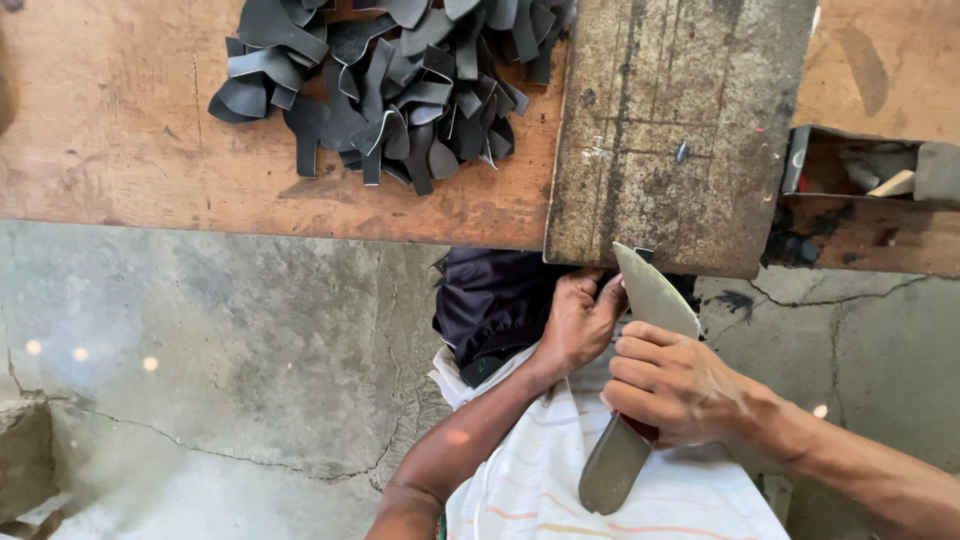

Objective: The person sits at a workbench trimming the edges of small black rubber or foam pieces with a curved blade knife, holding each piece against a worn wooden board and cutting along its edge. Trimmed pieces are placed onto a growing pile on the table, and the person picks up new untrimmed pieces one at a time.

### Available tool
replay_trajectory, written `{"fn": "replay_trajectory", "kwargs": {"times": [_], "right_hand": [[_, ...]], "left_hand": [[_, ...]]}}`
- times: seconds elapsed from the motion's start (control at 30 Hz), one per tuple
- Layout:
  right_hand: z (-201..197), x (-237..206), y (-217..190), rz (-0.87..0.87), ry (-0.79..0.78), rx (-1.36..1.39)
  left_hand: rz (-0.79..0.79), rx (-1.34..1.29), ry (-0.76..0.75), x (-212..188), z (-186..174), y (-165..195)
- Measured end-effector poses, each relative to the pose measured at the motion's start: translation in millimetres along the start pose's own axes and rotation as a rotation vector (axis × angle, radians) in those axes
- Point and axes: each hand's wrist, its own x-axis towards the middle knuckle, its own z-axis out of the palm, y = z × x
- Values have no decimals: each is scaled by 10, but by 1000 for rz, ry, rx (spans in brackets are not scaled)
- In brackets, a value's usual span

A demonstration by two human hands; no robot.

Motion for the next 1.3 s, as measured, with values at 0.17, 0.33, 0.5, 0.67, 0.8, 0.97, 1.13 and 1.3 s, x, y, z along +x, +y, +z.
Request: {"fn": "replay_trajectory", "kwargs": {"times": [0.17,0.33,0.5,0.67,0.8,0.97,1.13,1.3], "right_hand": [[-94,169,142,-50,-115,-21],[-334,350,511,-120,-83,-67],[-469,237,384,-21,-53,64],[-457,-4,-50,94,64,118],[-279,-119,-258,94,83,114],[-87,-156,-218,108,58,96],[-70,-116,-198,101,-26,50],[-96,-50,-226,111,-25,41]], "left_hand": [[57,203,6,-19,-59,-24],[64,156,-27,-56,-105,76],[-19,58,-75,-69,-59,194],[-329,-203,-75,-134,47,229],[-284,-238,-24,-117,94,183],[-235,-192,-3,-82,117,90],[-138,-146,26,-69,129,45],[-85,-35,42,-69,106,81]]}}
